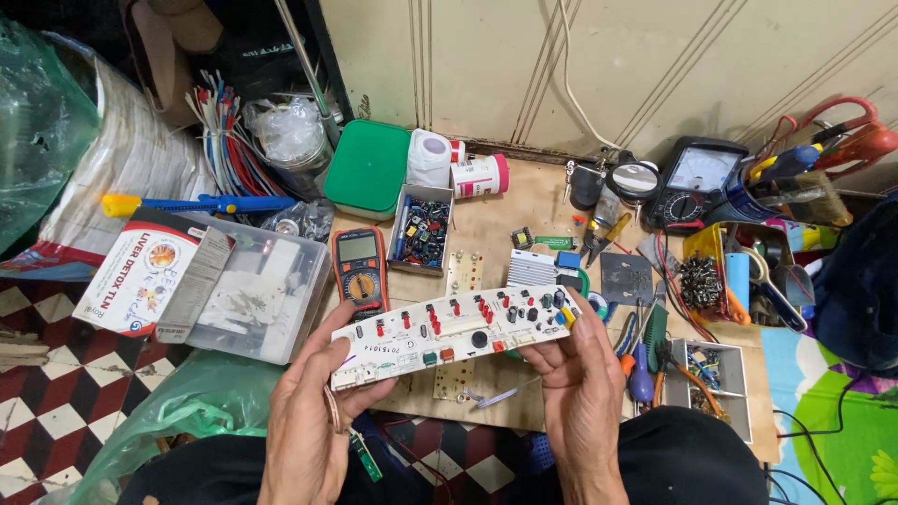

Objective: The person is sorting through a bag of electronic circuit boards and arranging them on a workspace for inspection.

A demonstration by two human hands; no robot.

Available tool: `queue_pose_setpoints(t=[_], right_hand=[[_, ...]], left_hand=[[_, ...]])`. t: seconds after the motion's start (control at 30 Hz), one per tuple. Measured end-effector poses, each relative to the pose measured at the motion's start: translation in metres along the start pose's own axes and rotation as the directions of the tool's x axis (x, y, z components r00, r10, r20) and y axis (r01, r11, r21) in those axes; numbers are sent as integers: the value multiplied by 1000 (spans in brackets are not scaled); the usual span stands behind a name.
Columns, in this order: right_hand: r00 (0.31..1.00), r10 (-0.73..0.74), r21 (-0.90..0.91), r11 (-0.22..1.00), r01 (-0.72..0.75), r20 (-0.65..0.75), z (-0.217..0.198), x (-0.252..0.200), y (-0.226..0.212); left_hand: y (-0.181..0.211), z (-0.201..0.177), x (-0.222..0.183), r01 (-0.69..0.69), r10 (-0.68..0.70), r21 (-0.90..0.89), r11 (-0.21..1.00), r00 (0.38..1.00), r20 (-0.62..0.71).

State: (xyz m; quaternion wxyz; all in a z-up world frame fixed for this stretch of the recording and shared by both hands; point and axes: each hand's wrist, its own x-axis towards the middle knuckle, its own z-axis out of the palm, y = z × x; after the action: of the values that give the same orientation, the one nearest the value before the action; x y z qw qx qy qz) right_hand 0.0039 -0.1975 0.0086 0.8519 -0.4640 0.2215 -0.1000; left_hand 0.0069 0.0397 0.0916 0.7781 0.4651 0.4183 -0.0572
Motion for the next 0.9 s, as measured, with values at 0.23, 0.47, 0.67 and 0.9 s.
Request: queue_pose_setpoints(t=[0.23,0.47,0.67,0.9], right_hand=[[991,0,-115,993,-15,-131,9,-3,-9],[999,35,289,957,-24,-33,28,-4,-20],[979,-42,294,956,-19,198,14,-7,-3],[857,-177,364,931,-13,484,3,-8,10]], left_hand=[[-9,-12,15,61,-59,-26,998,996,73],[-75,-44,42,232,-188,-202,952,959,212],[-116,-47,38,480,-466,-199,854,877,115],[-105,-60,21,-273,299,697,663,950,88]])
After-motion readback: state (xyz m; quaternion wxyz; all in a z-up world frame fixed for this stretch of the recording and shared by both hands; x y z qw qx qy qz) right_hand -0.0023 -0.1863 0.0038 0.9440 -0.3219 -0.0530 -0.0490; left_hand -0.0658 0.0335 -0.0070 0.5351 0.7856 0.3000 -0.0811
